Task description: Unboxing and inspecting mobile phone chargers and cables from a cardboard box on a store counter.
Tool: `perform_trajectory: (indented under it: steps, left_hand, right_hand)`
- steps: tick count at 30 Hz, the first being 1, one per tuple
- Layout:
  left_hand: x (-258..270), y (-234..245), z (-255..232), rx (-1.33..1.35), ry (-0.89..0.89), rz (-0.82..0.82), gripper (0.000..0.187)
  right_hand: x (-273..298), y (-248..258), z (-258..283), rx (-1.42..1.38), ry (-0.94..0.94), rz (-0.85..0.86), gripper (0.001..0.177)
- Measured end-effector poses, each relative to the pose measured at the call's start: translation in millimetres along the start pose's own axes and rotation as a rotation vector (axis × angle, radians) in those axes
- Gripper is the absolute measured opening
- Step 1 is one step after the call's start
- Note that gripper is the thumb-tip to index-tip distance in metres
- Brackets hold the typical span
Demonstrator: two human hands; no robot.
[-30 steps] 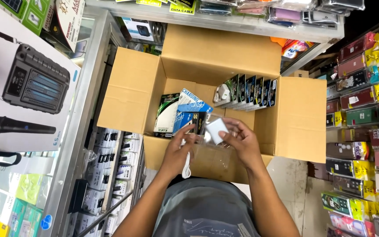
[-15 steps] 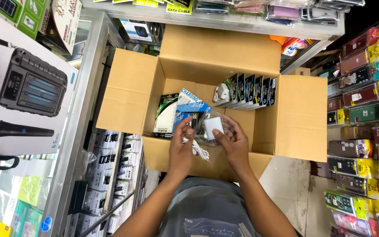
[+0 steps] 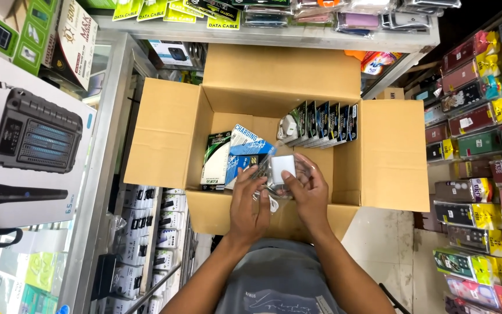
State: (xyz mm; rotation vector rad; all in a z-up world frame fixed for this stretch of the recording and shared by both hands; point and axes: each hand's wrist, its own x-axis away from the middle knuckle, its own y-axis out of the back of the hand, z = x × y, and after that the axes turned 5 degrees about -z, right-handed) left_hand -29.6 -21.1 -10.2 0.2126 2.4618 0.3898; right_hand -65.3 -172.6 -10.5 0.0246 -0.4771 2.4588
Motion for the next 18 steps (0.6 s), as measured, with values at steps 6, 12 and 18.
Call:
perform_trajectory:
  steps: [6,12,18]
  left_hand:
    - [-5.8,18.4,10.9,0.121,0.012,0.123,0.04]
    - [0.8,21.7,18.2,0.32,0.239,0.153,0.045]
    - [1.8,15.9,10.3,0.475,0.657,0.026,0.052]
  right_hand:
    - [-6.8,7.8,3.6,-0.001,-0.069,-0.049,0.055]
    - [-9.2,13.3,-4.9,-0.039,-0.097,-0.029,0.057]
    - [0.7,0.6,4.0,-0.042,-0.03,-0.016,0.057]
